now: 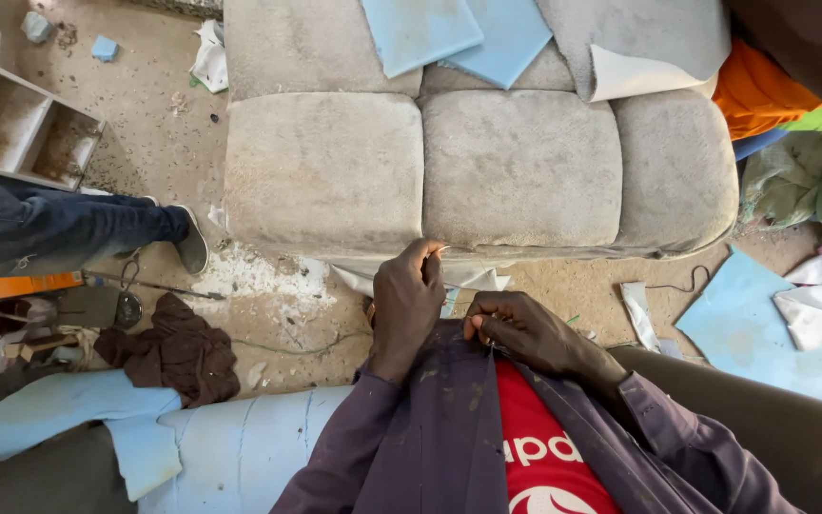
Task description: Sewing fabric onto a sofa cushion using a needle and thread during a reupholstery task.
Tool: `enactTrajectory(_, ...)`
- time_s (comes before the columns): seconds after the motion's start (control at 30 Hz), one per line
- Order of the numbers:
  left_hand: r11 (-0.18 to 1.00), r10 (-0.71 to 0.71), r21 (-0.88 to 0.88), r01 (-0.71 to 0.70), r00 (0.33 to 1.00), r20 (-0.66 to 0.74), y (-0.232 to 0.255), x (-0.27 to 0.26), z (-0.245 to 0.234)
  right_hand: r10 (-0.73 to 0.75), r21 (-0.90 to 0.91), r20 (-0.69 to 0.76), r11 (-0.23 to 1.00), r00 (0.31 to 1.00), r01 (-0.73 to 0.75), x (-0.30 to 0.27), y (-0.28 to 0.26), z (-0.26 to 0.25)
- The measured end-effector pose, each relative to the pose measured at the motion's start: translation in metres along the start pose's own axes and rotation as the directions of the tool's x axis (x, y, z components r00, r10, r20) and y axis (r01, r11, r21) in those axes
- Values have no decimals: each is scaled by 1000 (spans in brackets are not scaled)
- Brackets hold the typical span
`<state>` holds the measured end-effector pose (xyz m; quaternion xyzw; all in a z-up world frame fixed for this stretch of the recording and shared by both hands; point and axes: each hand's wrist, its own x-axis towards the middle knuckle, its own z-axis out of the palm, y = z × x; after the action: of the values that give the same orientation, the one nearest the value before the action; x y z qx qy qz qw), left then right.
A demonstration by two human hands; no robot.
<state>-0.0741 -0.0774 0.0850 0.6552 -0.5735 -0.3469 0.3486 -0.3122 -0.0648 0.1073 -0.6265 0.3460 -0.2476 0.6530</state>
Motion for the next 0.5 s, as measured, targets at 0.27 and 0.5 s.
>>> enactTrajectory(0.27,998,-52,-45,53,998,21,-13,7,11,25,-2,5,1000,1000,-25,1,8,-1)
enactTrajectory(0.5,978,-125,-162,130,991,42,-33,14,22,16,-4,34,1000,999,-16,3,7,2)
